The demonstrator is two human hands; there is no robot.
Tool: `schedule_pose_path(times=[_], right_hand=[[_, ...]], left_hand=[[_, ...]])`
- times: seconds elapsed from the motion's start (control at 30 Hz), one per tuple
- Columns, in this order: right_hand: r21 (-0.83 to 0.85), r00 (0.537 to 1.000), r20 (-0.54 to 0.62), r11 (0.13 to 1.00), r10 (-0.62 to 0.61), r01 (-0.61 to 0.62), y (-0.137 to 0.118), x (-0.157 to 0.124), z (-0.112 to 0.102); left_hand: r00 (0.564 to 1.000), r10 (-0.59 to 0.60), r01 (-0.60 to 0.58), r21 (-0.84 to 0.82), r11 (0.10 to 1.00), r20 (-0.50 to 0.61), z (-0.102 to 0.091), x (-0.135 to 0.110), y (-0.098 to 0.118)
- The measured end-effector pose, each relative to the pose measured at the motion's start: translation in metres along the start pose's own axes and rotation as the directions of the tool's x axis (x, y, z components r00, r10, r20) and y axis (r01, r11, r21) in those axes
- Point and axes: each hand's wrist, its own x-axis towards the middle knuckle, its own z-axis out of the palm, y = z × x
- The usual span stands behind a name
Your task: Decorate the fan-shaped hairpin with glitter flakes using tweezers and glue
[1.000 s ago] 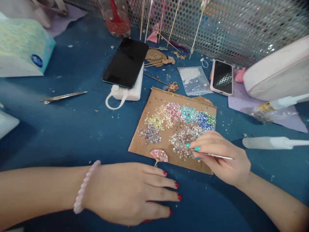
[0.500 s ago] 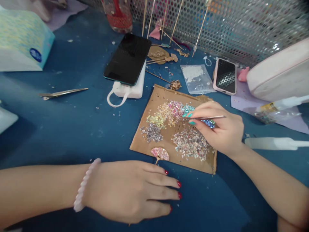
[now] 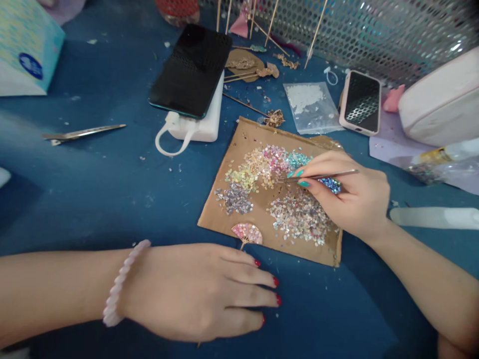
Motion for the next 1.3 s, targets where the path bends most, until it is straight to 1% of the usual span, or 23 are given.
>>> schedule_pose_path(times=[0.13,0.23,0.37,0.47,0.57,0.77,0.83,0.97,1.03,1.13,1.3], right_hand=[[0.015,1.000,0.012,1.000,0.015,-0.015,-0.001,0.000,0.000],[0.018,0.999,0.026,0.999,0.027,-0.027,-0.002,-0.001,0.000],[0.017,0.999,0.013,0.999,0.038,-0.039,-0.001,-0.001,0.000],[0.033,0.999,0.007,0.999,0.033,-0.033,0.001,-0.002,0.000],[0.076,0.998,0.017,0.995,0.064,-0.065,0.001,-0.003,-0.001],[0.178,0.993,0.039,0.977,0.111,-0.116,-0.005,-0.007,-0.003],[0.221,0.994,0.062,0.970,0.087,-0.099,-0.010,-0.008,-0.004],[0.324,0.992,0.124,0.945,0.001,-0.042,-0.026,-0.007,-0.005],[0.355,0.982,0.180,0.935,-0.063,-0.005,-0.033,-0.006,-0.006],[0.384,0.957,0.246,0.922,-0.152,0.048,-0.040,-0.006,-0.006],[0.417,0.937,0.287,0.907,-0.197,0.062,-0.043,-0.007,-0.007]], left_hand=[[1.000,-0.007,0.007,0.002,1.000,-0.016,0.000,-0.001,0.001],[1.000,-0.007,0.007,0.004,1.000,0.006,0.001,-0.002,0.001],[1.000,-0.002,0.002,0.005,1.000,0.030,0.001,-0.001,0.000],[1.000,-0.007,0.007,0.009,1.000,0.013,0.001,-0.001,0.001],[1.000,-0.010,0.010,0.009,1.000,-0.007,0.001,-0.001,0.001],[1.000,-0.007,0.007,-0.004,1.000,0.008,0.001,-0.001,0.001],[1.000,-0.006,0.006,-0.021,1.000,0.001,0.001,-0.001,0.001],[0.999,-0.020,0.018,-0.047,0.999,-0.038,0.003,0.000,0.003],[0.998,-0.025,0.022,-0.058,0.998,-0.058,0.004,0.001,0.003],[0.998,-0.026,0.022,-0.070,0.997,-0.053,0.004,0.001,0.003],[0.999,-0.025,0.022,-0.078,0.997,-0.036,0.004,0.001,0.001]])
